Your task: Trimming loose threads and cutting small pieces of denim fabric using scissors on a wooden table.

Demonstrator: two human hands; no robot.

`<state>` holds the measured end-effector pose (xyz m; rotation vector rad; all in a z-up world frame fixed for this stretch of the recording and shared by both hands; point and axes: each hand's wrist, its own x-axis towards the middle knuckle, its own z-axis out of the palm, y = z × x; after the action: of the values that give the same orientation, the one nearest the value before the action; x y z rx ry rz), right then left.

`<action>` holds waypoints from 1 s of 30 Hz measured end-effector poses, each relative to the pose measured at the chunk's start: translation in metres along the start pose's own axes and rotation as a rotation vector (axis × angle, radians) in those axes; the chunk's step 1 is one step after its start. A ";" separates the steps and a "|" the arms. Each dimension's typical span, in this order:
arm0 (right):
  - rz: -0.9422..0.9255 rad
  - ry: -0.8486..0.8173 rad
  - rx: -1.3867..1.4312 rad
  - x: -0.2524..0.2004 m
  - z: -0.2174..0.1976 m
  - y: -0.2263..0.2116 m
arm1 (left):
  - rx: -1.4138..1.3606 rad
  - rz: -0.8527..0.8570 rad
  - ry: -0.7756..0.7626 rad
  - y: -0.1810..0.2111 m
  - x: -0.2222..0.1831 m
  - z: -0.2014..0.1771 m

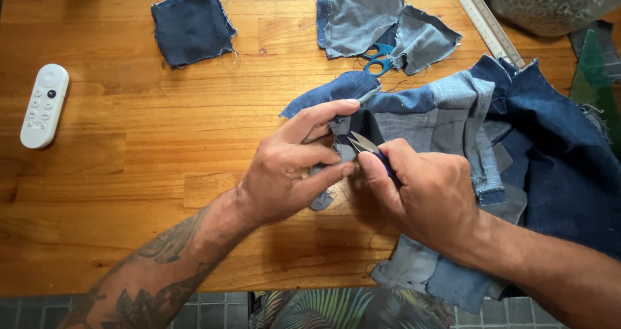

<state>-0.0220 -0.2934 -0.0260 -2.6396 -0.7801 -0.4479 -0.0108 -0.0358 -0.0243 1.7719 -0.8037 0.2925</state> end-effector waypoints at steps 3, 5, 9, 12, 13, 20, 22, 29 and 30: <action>0.000 0.002 -0.011 0.000 0.000 -0.001 | -0.014 -0.001 -0.005 0.002 0.001 0.000; -0.003 0.007 -0.013 0.000 0.001 -0.001 | -0.001 0.002 -0.006 0.000 0.001 0.001; -0.003 0.007 -0.022 0.000 0.002 -0.002 | 0.013 0.005 -0.006 -0.001 0.000 0.002; -0.022 0.023 -0.015 0.001 0.001 -0.003 | 0.012 0.006 -0.006 -0.001 0.000 0.003; -0.020 0.023 -0.015 0.001 0.001 -0.002 | 0.011 0.006 -0.007 -0.001 0.000 0.003; -0.035 0.010 -0.004 0.002 0.000 -0.001 | -0.014 0.005 0.001 -0.001 0.001 0.002; -0.033 0.006 -0.012 0.001 0.000 -0.002 | -0.021 0.006 0.005 -0.001 0.000 0.003; 0.568 -0.218 0.543 0.030 -0.023 -0.012 | -0.126 -0.032 -0.059 0.008 0.003 -0.004; 0.688 -0.256 0.679 0.035 -0.026 -0.013 | -0.145 -0.008 -0.111 0.008 0.004 -0.005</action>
<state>-0.0064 -0.2777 0.0142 -2.1285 -0.0178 0.3011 -0.0126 -0.0344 -0.0141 1.6659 -0.8746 0.1283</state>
